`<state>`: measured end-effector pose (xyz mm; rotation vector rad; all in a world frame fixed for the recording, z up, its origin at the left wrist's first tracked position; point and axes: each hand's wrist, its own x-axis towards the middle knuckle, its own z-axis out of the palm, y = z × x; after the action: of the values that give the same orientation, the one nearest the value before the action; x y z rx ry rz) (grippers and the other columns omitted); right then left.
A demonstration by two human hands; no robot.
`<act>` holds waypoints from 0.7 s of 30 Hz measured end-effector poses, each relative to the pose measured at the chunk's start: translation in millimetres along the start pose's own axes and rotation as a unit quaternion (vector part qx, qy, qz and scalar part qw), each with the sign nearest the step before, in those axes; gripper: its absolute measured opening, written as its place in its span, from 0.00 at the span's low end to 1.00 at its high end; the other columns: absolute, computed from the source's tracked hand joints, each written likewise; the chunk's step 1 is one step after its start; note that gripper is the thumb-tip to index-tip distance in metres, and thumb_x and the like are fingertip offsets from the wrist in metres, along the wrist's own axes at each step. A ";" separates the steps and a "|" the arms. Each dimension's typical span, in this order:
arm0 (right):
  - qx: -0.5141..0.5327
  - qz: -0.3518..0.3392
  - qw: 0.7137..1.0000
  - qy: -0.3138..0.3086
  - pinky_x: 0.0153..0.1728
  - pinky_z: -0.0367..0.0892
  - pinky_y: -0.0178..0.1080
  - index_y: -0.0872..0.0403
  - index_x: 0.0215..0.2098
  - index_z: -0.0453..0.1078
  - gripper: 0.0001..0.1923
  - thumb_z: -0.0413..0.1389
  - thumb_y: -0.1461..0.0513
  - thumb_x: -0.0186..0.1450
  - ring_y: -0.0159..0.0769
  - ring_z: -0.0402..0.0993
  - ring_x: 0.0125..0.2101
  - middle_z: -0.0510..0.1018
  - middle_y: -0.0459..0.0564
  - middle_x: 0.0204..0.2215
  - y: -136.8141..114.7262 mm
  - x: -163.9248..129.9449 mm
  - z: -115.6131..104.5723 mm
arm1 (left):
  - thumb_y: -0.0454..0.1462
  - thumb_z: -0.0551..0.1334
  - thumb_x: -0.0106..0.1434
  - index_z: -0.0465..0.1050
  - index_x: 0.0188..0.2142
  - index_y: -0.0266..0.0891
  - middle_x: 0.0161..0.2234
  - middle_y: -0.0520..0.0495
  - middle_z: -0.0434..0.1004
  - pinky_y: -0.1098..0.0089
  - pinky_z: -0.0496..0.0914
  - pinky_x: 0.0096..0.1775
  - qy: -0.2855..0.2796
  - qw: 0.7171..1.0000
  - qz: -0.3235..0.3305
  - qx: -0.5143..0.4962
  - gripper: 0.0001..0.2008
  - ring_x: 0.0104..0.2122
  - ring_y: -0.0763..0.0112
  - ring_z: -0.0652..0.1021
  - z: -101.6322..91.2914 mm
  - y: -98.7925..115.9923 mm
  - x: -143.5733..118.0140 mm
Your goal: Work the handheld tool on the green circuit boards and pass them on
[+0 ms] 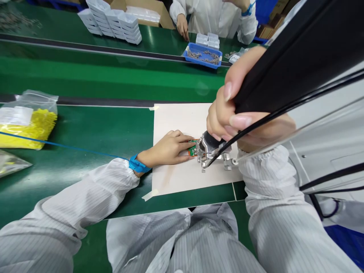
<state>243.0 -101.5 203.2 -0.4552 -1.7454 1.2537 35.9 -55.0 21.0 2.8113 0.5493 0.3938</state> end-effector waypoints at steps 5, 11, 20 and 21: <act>0.014 -0.043 0.997 -0.059 0.20 0.68 0.36 0.52 0.41 0.66 0.07 0.57 0.68 0.66 0.27 0.62 0.17 0.62 0.39 0.19 7.2 6.1 -8.2 | 0.51 0.59 0.72 0.72 0.65 0.42 0.62 0.42 0.74 0.54 0.65 0.50 0.000 1.000 -0.003 -0.003 0.27 0.49 0.53 0.72 -0.5 0.6 0.1; -0.036 0.042 0.991 -0.126 0.27 0.76 0.40 0.50 0.40 0.65 0.09 0.59 0.67 0.65 0.30 0.71 0.21 0.68 0.39 0.22 -6.4 9.0 -22.0 | 0.51 0.58 0.73 0.71 0.65 0.43 0.62 0.41 0.74 0.55 0.64 0.50 0.004 1.000 -0.003 0.000 0.27 0.49 0.53 0.72 0.8 1.0 1.1; 0.015 0.035 0.998 -0.057 0.23 0.71 0.35 0.53 0.37 0.66 0.09 0.63 0.65 0.66 0.27 0.69 0.21 0.67 0.39 0.21 3.8 7.2 14.2 | 0.53 0.60 0.72 0.77 0.59 0.45 0.60 0.44 0.77 0.57 0.65 0.47 0.006 1.000 -0.008 -0.009 0.23 0.47 0.55 0.76 1.2 -1.9 -0.3; 0.017 0.048 0.997 -0.052 0.24 0.72 0.37 0.52 0.38 0.68 0.09 0.64 0.64 0.65 0.28 0.70 0.21 0.69 0.39 0.21 0.6 5.8 9.3 | 0.53 0.60 0.72 0.76 0.60 0.44 0.60 0.44 0.77 0.57 0.65 0.47 0.009 1.000 -0.008 -0.010 0.24 0.48 0.56 0.77 1.2 -2.4 -0.7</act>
<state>232.2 -102.1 204.7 -0.4659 -1.8050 1.3943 34.8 -53.4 19.0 2.7845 0.5670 0.4190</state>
